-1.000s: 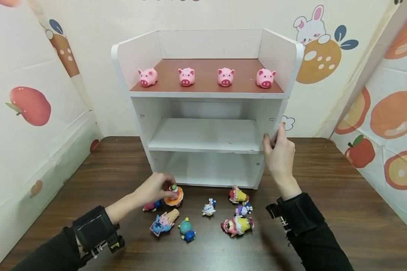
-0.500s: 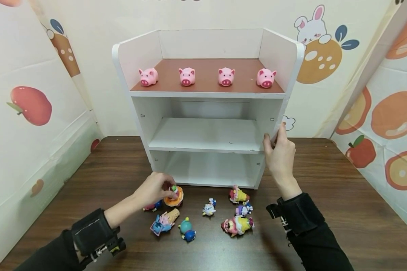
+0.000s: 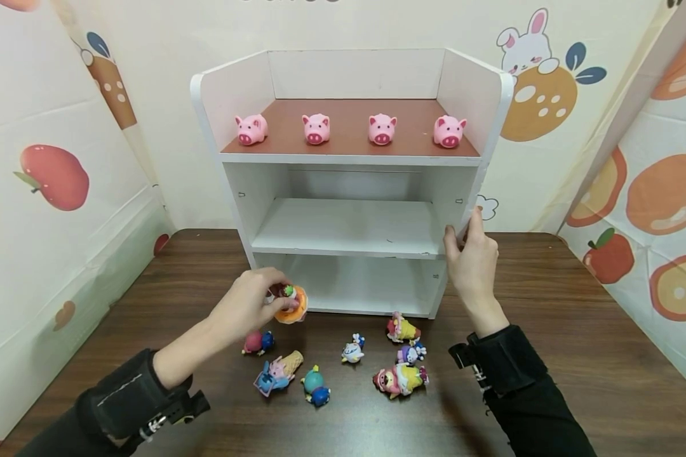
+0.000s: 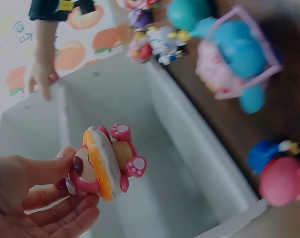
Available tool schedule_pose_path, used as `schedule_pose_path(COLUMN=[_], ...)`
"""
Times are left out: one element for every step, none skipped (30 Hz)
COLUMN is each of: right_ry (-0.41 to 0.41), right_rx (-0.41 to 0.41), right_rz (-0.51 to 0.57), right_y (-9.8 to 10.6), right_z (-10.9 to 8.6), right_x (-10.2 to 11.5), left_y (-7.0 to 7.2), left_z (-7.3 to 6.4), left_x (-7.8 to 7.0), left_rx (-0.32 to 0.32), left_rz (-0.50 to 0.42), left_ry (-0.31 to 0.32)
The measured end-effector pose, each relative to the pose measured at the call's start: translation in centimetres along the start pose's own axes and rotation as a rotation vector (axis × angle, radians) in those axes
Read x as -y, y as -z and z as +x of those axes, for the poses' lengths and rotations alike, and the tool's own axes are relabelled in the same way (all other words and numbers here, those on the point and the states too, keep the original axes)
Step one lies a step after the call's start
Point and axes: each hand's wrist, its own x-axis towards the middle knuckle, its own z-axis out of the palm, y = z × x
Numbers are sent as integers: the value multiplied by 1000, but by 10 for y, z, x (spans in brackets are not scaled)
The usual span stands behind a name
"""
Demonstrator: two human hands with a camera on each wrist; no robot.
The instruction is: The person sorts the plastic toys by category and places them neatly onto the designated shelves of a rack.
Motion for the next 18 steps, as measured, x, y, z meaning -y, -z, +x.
schedule_pose_path(right_ry=[0, 0, -1, -3, -4, -4, -3, -1, -1, 1, 1, 1, 0, 0, -1, -1, -2, -3], right_rx=[1, 2, 3, 4, 5, 6, 6, 6, 6, 6, 7, 7, 7, 6, 6, 5, 4, 3], right_rz=[1, 3, 5, 7, 10, 11, 12, 12, 13, 13, 14, 14, 13, 14, 13, 11, 10, 9], right_y=[0, 0, 0, 0, 0, 0, 0, 0, 0, 0, 0, 0, 0, 0, 0, 0, 0, 0], right_z=[0, 0, 0, 0, 0, 0, 0, 0, 0, 0, 0, 0, 0, 0, 0, 0, 0, 0], right_x=[0, 0, 0, 0, 0, 1, 1, 1, 1, 1, 1, 1, 1, 1, 1, 1, 1, 1], left_y=[4, 8, 13, 17, 21, 26, 30, 34, 38, 41, 45, 48, 50, 52, 54, 56, 57, 58], left_z=[1, 2, 3, 5, 6, 8, 9, 11, 13, 15, 17, 19, 22, 24, 27, 30, 32, 35], left_x=[-2, -4, -6, -8, -9, -10, -12, -13, -14, -15, -16, -17, -18, -18, -19, -19, -19, -20], left_rx=[-8, -16, -23, -30, -39, -46, -54, -59, -65, -72, -79, -84, -89, -94, -101, -106, -111, -114], left_rz=[4, 7, 9, 10, 16, 21, 23, 23, 24, 29, 33, 36, 38, 43, 50, 56, 59, 62], left_ry=[0, 1, 1, 0, -2, -5, -2, 1, 5, 10, 13, 18, 26, 31, 30, 30, 32, 39])
